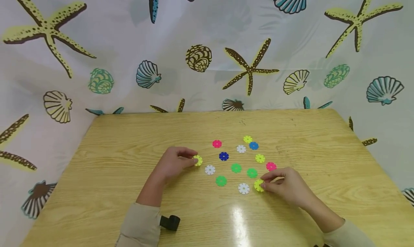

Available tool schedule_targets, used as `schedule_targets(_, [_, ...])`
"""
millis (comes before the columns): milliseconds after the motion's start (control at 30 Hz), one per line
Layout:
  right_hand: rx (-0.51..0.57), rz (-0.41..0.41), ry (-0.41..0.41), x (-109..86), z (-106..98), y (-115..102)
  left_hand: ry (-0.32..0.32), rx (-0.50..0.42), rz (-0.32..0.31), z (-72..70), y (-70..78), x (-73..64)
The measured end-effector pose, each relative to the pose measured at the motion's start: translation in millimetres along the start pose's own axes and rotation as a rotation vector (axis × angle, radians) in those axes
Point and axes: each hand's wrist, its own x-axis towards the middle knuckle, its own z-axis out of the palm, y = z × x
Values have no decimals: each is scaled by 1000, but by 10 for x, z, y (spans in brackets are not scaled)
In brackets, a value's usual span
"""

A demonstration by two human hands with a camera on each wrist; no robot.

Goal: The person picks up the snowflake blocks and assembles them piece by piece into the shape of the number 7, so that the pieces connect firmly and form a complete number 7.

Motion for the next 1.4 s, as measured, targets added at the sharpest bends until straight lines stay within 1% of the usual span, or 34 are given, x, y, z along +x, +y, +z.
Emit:
schedule_targets(133, [16, -26, -7, 44, 12, -41, -9, -27, 21, -5, -6, 1])
schedule_targets(367, [111, -29, -29, 122, 60, -114, -17, -51, 21, -12, 35, -25])
schedule_targets(500, [116, -32, -29, 150, 83, -144, -19, -57, 23, -8, 49, -32])
schedule_targets(700, [143, -26, -31, 188, 121, -191, -45, -87, 31, 3, 60, -31])
schedule_targets(833, [157, -37, -23, 225, 155, -227, -33, -103, 20, 9, 63, -26])
schedule_targets(1067, [162, -48, -16, 308, 217, -300, -63, -142, 46, 19, 85, -53])
schedule_targets(1267, [166, -48, -3, 362, 244, -397, -66, -155, 45, 20, 95, -70])
schedule_targets(1400, [163, -76, -2, 395, 253, -432, -73, -166, 62, 23, 107, -70])
